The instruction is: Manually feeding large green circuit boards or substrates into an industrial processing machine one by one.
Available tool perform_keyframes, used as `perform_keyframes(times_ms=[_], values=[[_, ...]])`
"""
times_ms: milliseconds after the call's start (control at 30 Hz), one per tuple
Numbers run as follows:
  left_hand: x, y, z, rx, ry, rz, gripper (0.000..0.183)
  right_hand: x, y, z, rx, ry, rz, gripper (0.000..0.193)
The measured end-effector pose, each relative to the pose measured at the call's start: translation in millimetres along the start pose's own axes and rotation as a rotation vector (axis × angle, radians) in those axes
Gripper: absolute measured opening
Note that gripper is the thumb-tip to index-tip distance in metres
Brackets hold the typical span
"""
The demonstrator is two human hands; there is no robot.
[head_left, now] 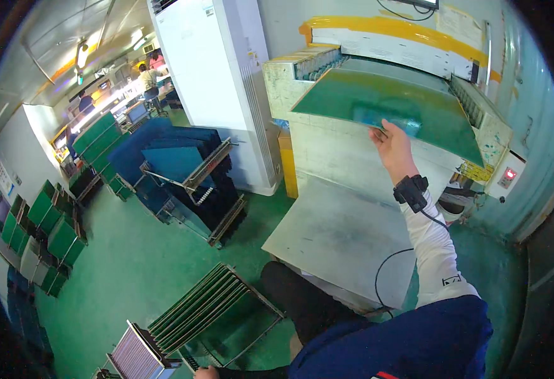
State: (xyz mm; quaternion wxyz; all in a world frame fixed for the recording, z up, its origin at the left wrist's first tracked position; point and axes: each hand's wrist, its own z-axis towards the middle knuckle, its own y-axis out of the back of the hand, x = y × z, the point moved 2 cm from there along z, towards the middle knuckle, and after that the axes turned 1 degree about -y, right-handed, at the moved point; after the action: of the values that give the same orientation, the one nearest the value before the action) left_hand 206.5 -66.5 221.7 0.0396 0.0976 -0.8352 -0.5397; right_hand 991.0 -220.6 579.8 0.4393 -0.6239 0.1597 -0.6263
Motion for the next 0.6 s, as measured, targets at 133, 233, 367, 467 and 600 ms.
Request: perform_keyframes(times_ms=[133,233,367,467,600], values=[[-1.4,2.2,-2.9,0.003,0.009,-0.025,0.05,1.7,-2.1,-0.4,-0.031,-0.01,-0.016,0.015],[-4.1,6.2,-6.5,-0.026,0.006,0.001,0.049,0.8,-3.1,2.9,-0.021,-0.012,-0.016,0.016],[-0.6,0.9,-2.6,-0.016,0.004,-0.001,0.05,1.0,-4.1,5.1,-0.025,-0.012,-0.027,0.016],[-0.3,-0.7,-3.0,-0.031,0.025,0.006,0.05,0.5,-2.9,8.0,-0.026,-0.025,-0.02,0.015],[-5.0,3.1,-7.2,-0.038,0.034,0.048,0.05,0.2,-1.4,10.0,-0.017,-0.024,-0.039,0.02]])
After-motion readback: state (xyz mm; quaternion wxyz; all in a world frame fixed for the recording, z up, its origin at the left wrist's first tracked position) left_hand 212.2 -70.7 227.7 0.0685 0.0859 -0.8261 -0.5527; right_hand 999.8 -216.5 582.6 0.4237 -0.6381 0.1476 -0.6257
